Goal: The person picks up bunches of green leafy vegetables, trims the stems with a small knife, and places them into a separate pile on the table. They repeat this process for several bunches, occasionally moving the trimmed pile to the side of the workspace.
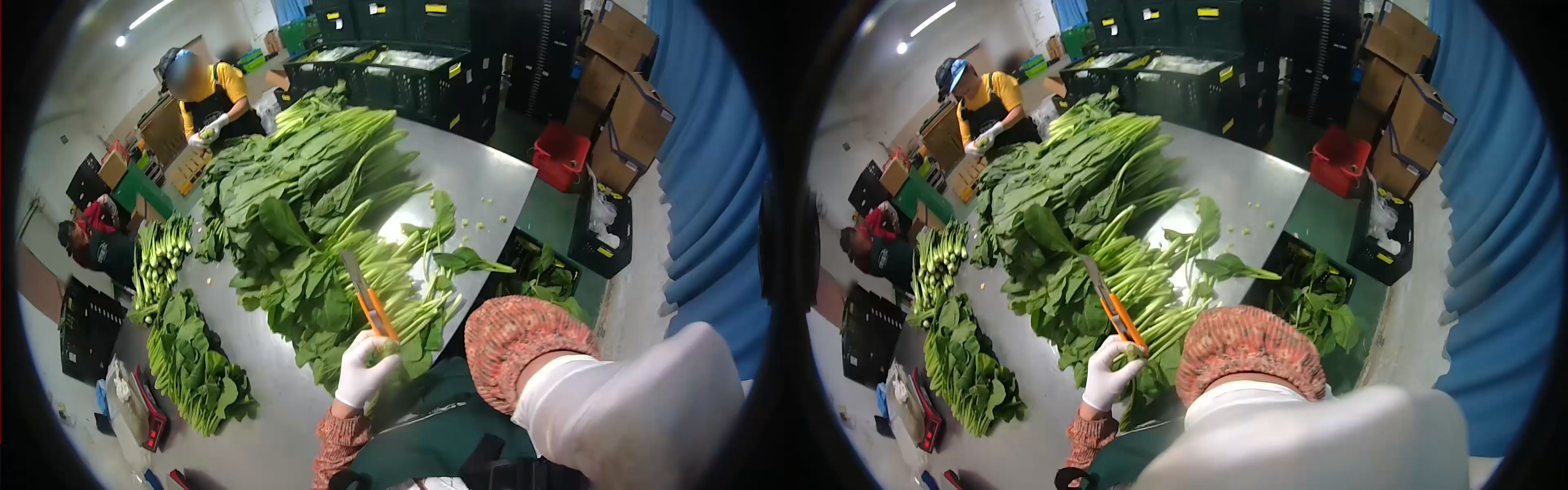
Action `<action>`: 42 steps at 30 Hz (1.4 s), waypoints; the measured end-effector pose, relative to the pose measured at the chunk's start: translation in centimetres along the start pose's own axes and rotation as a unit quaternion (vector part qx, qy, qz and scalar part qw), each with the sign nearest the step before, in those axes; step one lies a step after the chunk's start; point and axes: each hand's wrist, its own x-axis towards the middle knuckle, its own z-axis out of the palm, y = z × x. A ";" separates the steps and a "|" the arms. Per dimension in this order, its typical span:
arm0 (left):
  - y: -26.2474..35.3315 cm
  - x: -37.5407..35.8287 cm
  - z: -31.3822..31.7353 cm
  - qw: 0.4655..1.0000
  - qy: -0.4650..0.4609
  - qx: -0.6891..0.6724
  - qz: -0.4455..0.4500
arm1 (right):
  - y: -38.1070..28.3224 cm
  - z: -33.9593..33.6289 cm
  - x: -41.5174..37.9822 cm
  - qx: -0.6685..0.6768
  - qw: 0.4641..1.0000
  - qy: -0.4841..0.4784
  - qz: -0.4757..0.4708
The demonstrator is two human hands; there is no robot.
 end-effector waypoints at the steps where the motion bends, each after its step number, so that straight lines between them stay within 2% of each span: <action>1: -0.4 0.0 -0.3 1.000 0.002 0.001 0.003 | -0.1 0.2 0.1 -0.010 1.000 0.000 0.002; 6: -0.3 -0.4 -1.0 1.000 0.007 0.016 0.014 | -0.8 0.7 0.4 -0.073 0.997 -0.013 0.018; 11: -1.0 -1.0 -0.7 0.999 0.012 -0.027 -0.015 | -1.0 0.8 0.3 -0.109 0.993 -0.024 0.026; 16: -1.5 -0.9 -0.7 1.000 0.025 -0.008 -0.005 | -1.2 0.8 0.4 -0.128 0.991 -0.046 0.013; 19: -0.8 -0.9 -0.7 0.999 0.012 -0.011 -0.030 | -1.3 0.3 0.8 -0.140 0.989 -0.042 0.021; 31: -1.4 -1.0 -0.4 0.999 0.031 0.039 0.001 | -1.1 -0.5 0.9 -0.166 0.985 -0.052 0.015; 42: -0.9 -1.5 -1.0 0.999 0.042 0.019 -0.006 | -0.7 0.9 1.7 -0.200 0.976 -0.087 -0.017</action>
